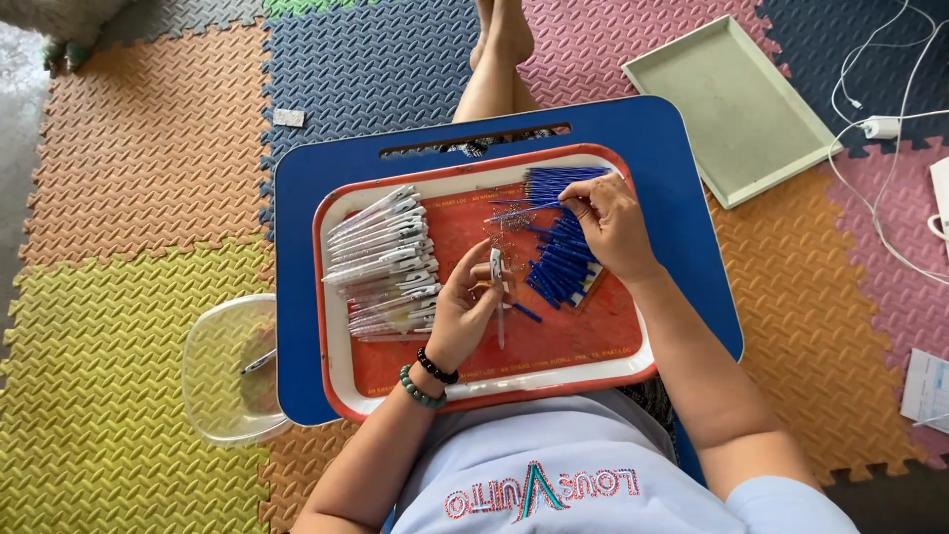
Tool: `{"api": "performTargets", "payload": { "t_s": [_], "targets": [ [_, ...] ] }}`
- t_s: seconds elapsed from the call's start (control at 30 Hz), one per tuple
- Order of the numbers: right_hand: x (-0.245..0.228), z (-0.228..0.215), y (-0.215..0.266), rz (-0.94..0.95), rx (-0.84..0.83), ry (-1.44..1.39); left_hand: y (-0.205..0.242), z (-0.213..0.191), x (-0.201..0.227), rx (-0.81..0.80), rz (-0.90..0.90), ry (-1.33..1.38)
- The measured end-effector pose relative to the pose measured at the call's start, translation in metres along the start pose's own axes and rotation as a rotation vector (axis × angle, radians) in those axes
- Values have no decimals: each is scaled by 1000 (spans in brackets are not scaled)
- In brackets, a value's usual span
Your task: The person assembles ballpoint pens by inserting ink refills into pen bodies and attaching tips.
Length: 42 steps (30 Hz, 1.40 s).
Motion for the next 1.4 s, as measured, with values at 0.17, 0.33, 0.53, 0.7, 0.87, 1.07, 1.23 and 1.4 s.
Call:
{"api": "performTargets", "payload": {
  "t_s": [0.17, 0.33, 0.53, 0.7, 0.87, 1.07, 1.23, 1.4],
  "targets": [
    [3, 0, 2, -13, -4, -71, -1, -4, 3, 21, 15, 26],
    [2, 2, 4, -46, -57, -84, 0, -9, -3, 27, -6, 50],
    [-1, -1, 3, 140, 15, -261, 2, 1, -3, -20, -32, -50],
    [-10, 8, 4, 429, 56, -531, 12, 17, -9, -142, -63, -55],
    [-44, 13, 1, 361, -187, -464, 12, 10, -2, -134, -27, 9],
    [-29, 24, 14, 51, -252, -36, 8, 8, 9, -90, 41, 54],
    [11, 41, 45, -155, -313, 557, 10, 10, 14, -70, 42, 47],
    [30, 47, 58, -28, -326, 519, 10, 9, 12, -47, 14, 43]
  ]
}}
Point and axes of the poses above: each hand's wrist, its own y-axis away from the middle knuckle, its own z-axis out of the palm, x = y × z, the point moved 4 cm from there along -y, towards the middle knuckle, and after that the axes turned 8 degrees about -z, right-handed, at the moved point
